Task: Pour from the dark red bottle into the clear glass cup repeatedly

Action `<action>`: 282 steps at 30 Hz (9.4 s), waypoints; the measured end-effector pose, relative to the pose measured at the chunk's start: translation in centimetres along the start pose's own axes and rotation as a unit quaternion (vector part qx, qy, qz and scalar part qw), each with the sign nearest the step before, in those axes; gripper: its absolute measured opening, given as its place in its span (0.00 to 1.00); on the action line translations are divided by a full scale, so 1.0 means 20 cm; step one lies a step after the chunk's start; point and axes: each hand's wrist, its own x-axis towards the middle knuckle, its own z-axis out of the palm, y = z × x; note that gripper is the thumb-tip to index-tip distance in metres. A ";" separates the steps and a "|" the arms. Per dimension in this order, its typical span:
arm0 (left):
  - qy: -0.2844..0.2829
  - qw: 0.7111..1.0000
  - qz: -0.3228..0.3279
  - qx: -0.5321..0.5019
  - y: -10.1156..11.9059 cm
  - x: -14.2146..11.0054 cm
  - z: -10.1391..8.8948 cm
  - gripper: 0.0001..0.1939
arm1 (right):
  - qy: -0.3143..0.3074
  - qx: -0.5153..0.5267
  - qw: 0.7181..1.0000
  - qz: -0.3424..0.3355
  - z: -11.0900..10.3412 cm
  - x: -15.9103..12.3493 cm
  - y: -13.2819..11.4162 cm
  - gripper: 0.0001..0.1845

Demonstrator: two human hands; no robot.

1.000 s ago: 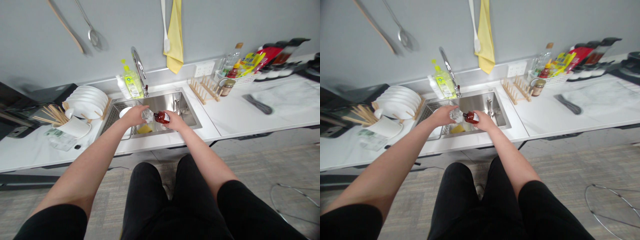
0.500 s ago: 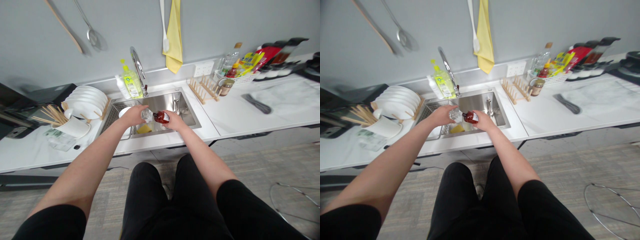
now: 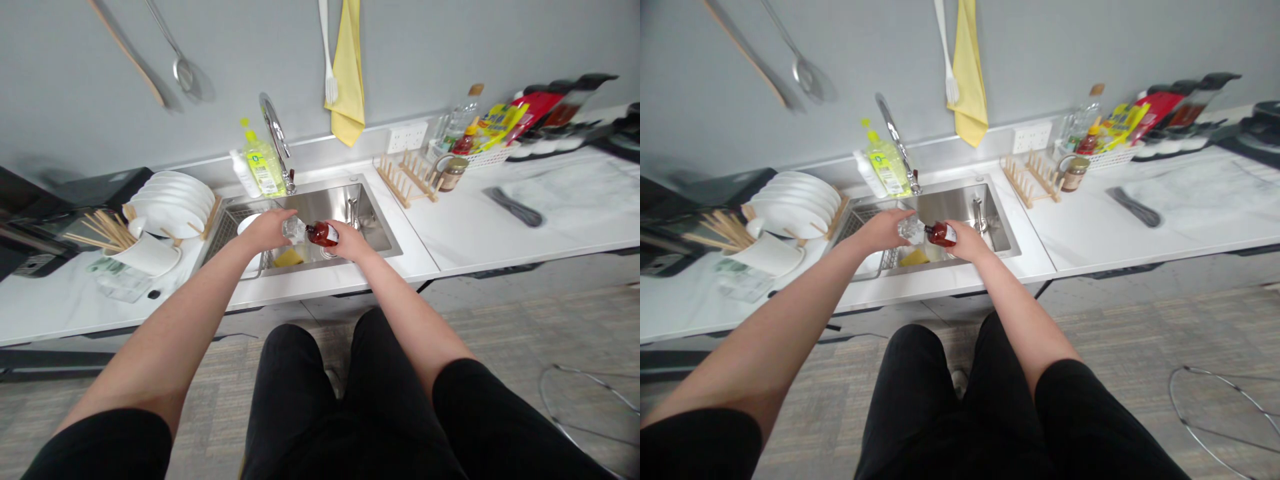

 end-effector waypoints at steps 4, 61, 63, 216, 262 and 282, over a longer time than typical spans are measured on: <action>0.000 1.000 -0.005 0.004 0.01 0.00 -0.01 0.54 | 0.000 0.003 1.000 -0.001 0.00 0.00 0.00 0.51; -0.018 1.000 -0.002 0.012 0.03 0.01 -0.03 0.55 | -0.010 0.015 1.000 0.006 -0.01 0.00 0.00 0.51; -0.017 1.000 0.000 0.014 0.03 0.01 -0.03 0.54 | -0.012 0.013 1.000 0.006 -0.02 0.00 0.00 0.51; -0.012 0.995 0.040 0.093 0.12 0.03 -0.15 0.50 | 0.017 0.045 0.999 -0.003 -0.02 -0.01 0.00 0.50; -0.014 0.992 0.046 0.118 0.16 0.03 -0.19 0.50 | 0.021 0.048 0.999 -0.013 -0.02 0.00 0.01 0.49; -0.027 0.991 0.034 0.126 0.19 0.02 -0.21 0.52 | 0.019 0.047 0.999 -0.011 -0.01 0.00 0.03 0.50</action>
